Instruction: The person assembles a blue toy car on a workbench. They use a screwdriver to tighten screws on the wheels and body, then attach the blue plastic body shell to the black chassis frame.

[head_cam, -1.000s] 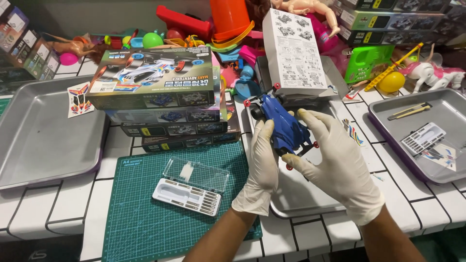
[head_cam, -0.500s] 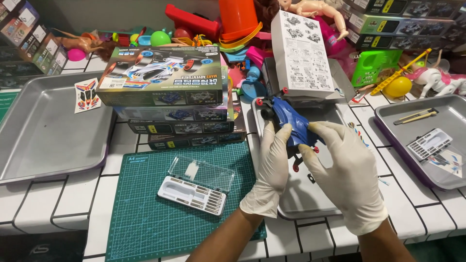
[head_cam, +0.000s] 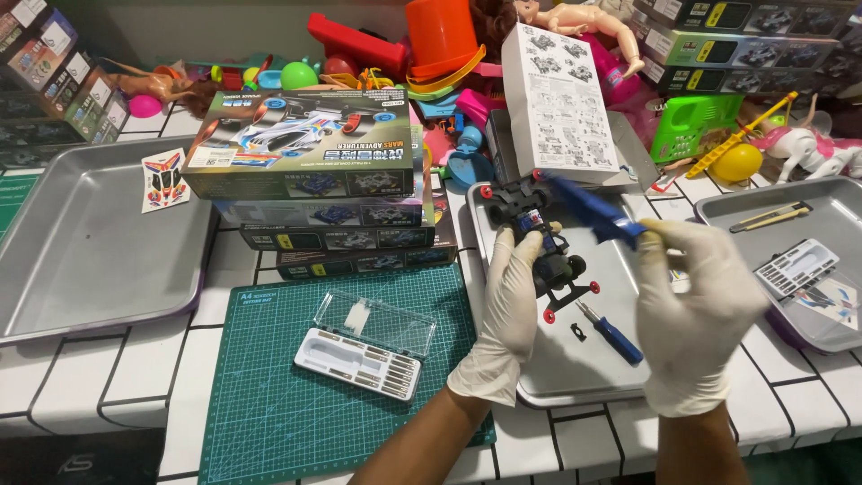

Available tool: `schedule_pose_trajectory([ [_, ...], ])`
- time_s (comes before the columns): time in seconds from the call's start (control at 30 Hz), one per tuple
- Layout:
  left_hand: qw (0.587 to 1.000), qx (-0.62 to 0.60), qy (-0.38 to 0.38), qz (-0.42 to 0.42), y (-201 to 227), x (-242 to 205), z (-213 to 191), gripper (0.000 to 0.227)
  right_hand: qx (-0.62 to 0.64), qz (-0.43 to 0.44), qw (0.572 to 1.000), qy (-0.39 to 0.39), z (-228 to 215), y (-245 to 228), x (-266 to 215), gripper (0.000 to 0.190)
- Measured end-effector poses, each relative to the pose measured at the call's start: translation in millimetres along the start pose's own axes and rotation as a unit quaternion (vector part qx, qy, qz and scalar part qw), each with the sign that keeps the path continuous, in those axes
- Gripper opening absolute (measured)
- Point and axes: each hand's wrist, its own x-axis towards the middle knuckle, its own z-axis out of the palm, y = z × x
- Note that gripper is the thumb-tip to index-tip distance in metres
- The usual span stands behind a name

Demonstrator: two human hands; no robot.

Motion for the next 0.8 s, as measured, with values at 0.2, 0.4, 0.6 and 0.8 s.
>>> schedule_pose_trajectory([
  [0.2,0.991,-0.121,0.029,0.048,20,2,-1,0.039,-0.107,0.043,0.989,-0.094,0,63,-20,0.003],
  [0.4,0.995,-0.072,0.065,0.005,18,8,-8,0.075,-0.17,0.166,0.902,-0.359,16,55,-45,0.022],
  [0.6,0.984,-0.178,-0.005,-0.023,19,6,0,0.05,-0.158,0.064,0.9,-0.401,14,61,-50,0.028],
  [0.8,0.971,-0.224,-0.082,0.019,31,-17,5,0.028,0.064,0.069,0.968,-0.234,-11,20,20,0.014],
])
